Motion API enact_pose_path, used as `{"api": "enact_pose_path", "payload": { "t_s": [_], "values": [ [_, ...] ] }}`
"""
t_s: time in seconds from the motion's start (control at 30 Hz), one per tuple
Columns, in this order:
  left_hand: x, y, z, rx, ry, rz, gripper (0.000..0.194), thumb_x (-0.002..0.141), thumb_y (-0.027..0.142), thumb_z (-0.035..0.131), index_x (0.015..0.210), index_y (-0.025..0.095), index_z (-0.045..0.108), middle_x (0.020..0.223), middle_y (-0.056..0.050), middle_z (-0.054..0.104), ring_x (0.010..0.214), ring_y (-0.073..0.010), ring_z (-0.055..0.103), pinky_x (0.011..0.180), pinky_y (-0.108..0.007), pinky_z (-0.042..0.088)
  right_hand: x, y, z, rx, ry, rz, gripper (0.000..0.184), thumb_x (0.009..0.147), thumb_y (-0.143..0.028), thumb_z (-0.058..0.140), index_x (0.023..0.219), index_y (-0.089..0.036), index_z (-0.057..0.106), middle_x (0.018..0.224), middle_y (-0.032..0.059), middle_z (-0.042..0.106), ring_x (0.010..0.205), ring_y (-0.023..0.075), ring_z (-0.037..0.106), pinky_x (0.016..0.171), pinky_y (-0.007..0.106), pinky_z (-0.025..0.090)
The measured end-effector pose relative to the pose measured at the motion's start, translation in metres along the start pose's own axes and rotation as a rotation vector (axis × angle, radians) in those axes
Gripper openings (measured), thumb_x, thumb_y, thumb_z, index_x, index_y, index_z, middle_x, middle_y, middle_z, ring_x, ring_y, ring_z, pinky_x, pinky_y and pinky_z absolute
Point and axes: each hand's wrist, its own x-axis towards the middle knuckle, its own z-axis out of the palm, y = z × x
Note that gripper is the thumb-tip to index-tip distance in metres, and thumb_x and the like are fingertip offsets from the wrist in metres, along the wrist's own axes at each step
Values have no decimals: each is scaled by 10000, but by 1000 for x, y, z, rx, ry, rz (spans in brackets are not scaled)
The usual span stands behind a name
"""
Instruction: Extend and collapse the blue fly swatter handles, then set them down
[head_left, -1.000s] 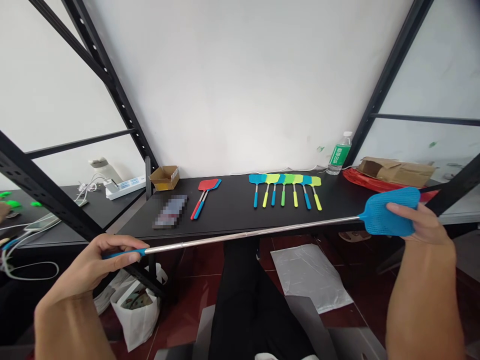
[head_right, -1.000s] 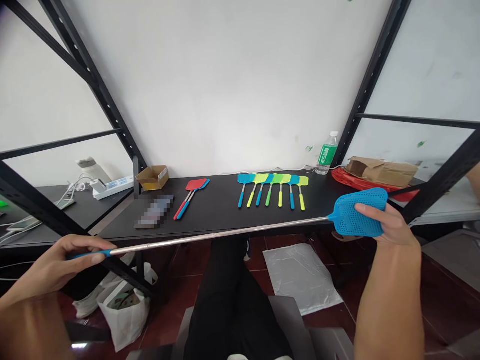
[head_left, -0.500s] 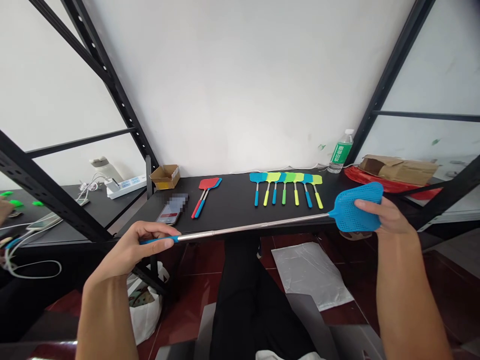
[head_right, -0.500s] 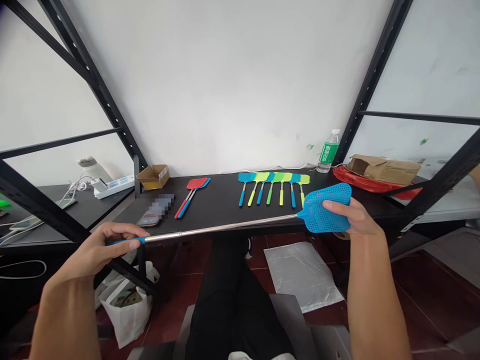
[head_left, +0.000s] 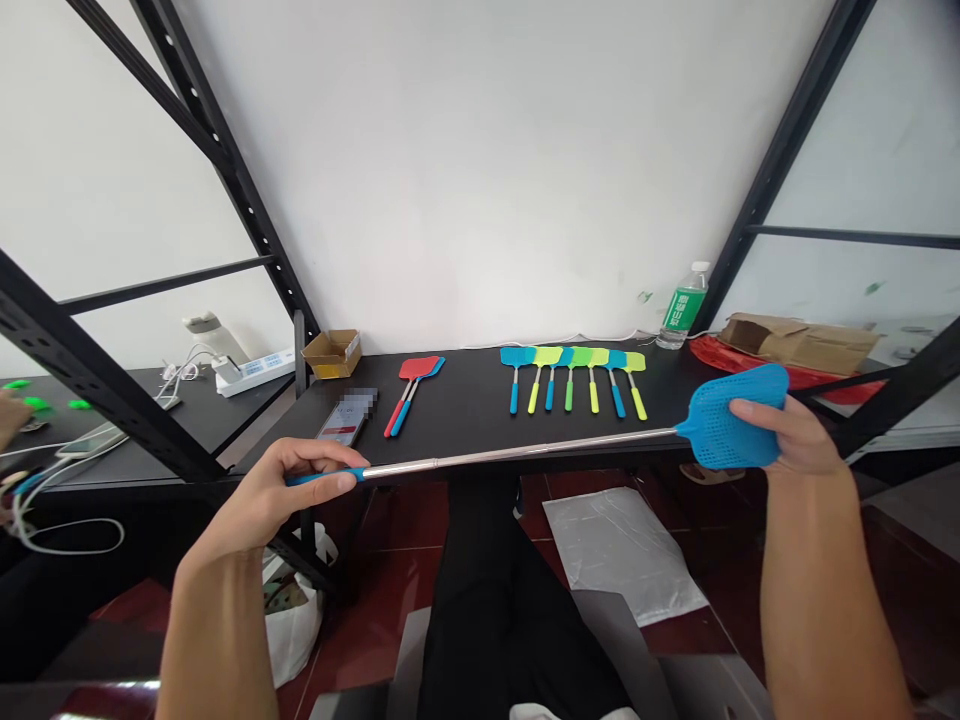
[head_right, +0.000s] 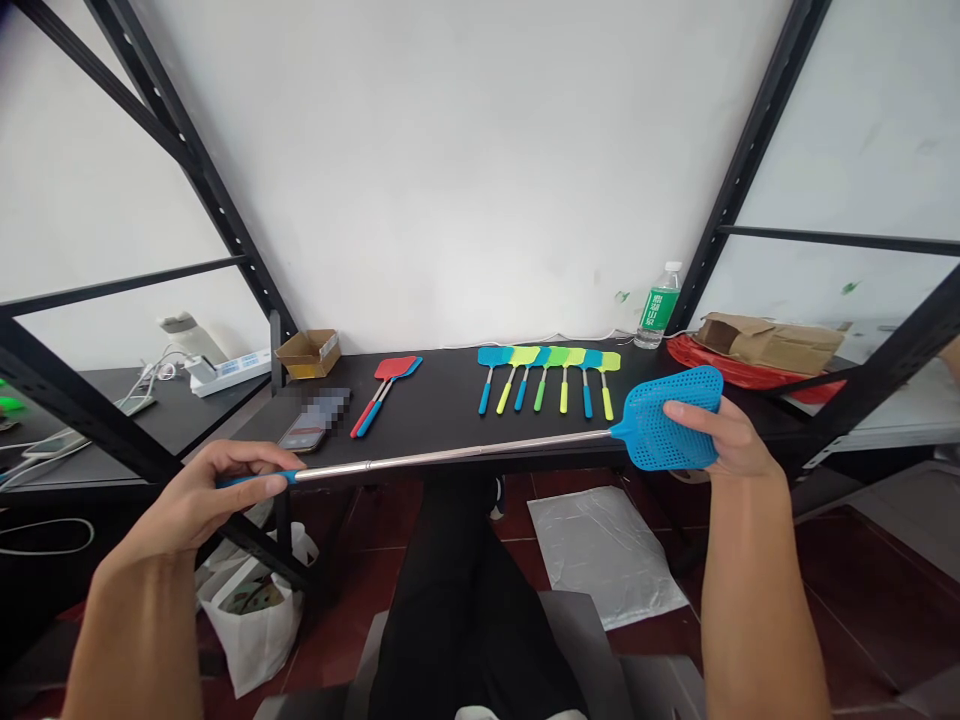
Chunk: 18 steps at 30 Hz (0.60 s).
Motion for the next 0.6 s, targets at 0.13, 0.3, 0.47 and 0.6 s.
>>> {"api": "enact_pose_path", "payload": {
  "t_s": [0.13,0.3,0.47,0.6],
  "values": [
    [-3,1,-1,24,25,3,215,756,366,828,867,181,828,793,-64,758,719,-193,640,662,-268,484,-1,-3,3,75,-43,70,322,606,-413,895,616,-191,663,484,14,574,354,168,519,307,280,461],
    [-2,5,6,45,1,13,228,778,392,815,886,191,823,857,-75,762,744,-192,638,649,-262,481,0,-3,11,85,-36,78,316,600,-406,907,624,-179,689,479,8,558,352,155,510,325,283,485],
    [1,14,19,64,11,11,259,752,423,826,885,201,823,828,-75,745,708,-192,628,578,-254,461,3,-2,20,91,-95,111,303,612,-394,909,735,-177,736,553,41,651,392,189,575,345,293,503],
    [3,26,33,47,-7,21,258,774,435,807,886,203,820,778,-57,724,657,-165,600,555,-243,435,2,-3,37,104,-112,130,291,624,-398,916,776,-199,768,631,49,714,493,223,659,431,316,565]
  ]
}}
